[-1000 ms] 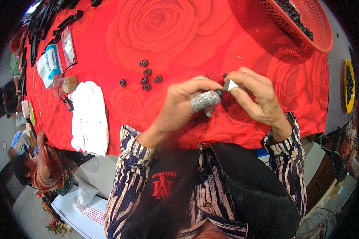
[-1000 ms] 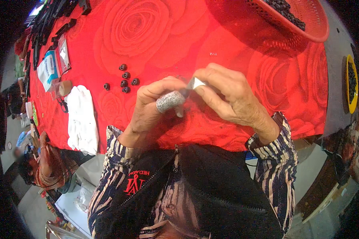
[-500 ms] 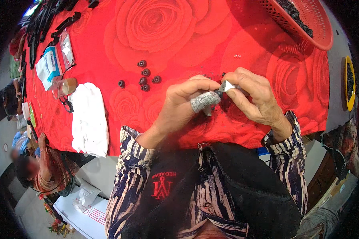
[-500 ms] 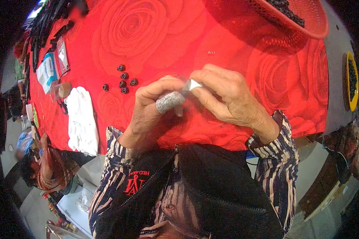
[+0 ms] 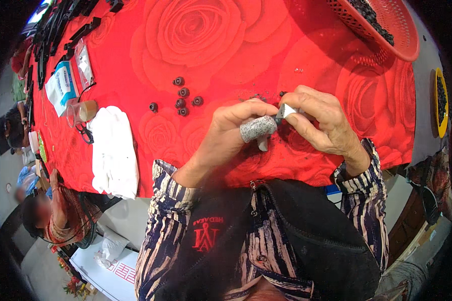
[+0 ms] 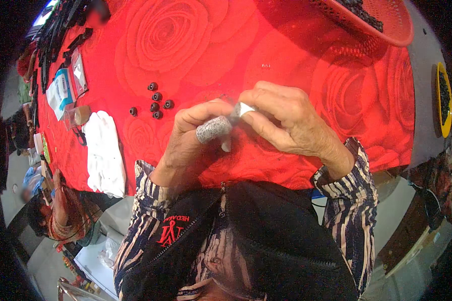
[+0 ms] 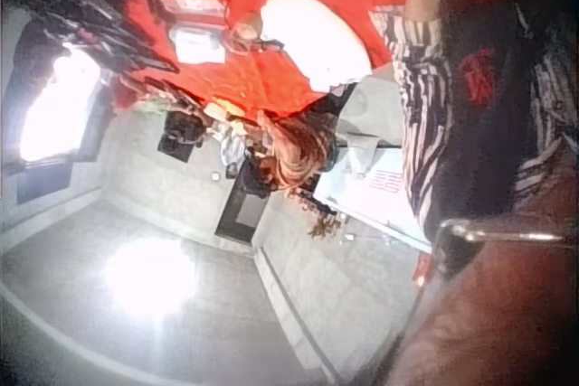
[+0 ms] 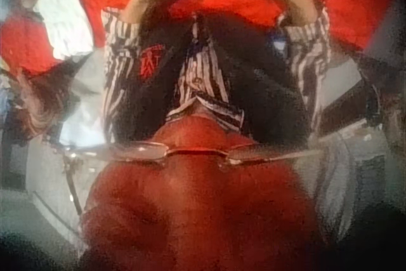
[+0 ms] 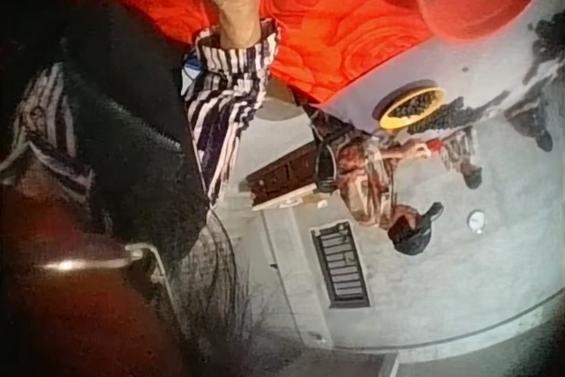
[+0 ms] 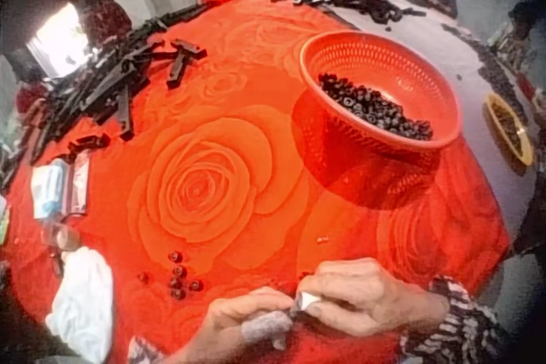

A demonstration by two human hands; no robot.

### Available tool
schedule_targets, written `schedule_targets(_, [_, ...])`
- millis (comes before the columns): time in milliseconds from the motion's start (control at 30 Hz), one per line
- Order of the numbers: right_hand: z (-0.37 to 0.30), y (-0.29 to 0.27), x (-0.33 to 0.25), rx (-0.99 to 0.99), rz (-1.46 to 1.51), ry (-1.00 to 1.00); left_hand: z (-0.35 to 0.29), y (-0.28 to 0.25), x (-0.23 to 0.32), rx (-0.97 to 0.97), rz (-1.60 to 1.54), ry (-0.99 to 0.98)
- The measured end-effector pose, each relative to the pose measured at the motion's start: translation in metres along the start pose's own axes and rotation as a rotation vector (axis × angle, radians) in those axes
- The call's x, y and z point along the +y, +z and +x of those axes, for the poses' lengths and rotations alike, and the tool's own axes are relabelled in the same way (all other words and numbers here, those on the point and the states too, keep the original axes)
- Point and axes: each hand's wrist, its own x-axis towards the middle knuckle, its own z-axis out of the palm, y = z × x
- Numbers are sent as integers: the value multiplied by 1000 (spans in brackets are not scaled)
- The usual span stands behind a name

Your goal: The recorder is assembling small black plastic components by pressing a white plastic insert into them.

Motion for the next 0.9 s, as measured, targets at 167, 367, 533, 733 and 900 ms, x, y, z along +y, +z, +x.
schedule_targets(167, [0,1,1,1,7,-21,0,0,1,7,-29,-27])
schedule_targets(367, [-1,2,2,3,-2,-10,-1,3,3,29,2,-31])
schedule_targets(533, [1,-1,-1,-33,17,-32,-2,3,5,-2,-45,-74])
schedule_targets(733, [0,0,0,-22,6,-29,-1,1,4,9,3,-51])
schedule_targets(900, [1,0,1,-27,-14,-37,-2,3,3,25,-86,-88])
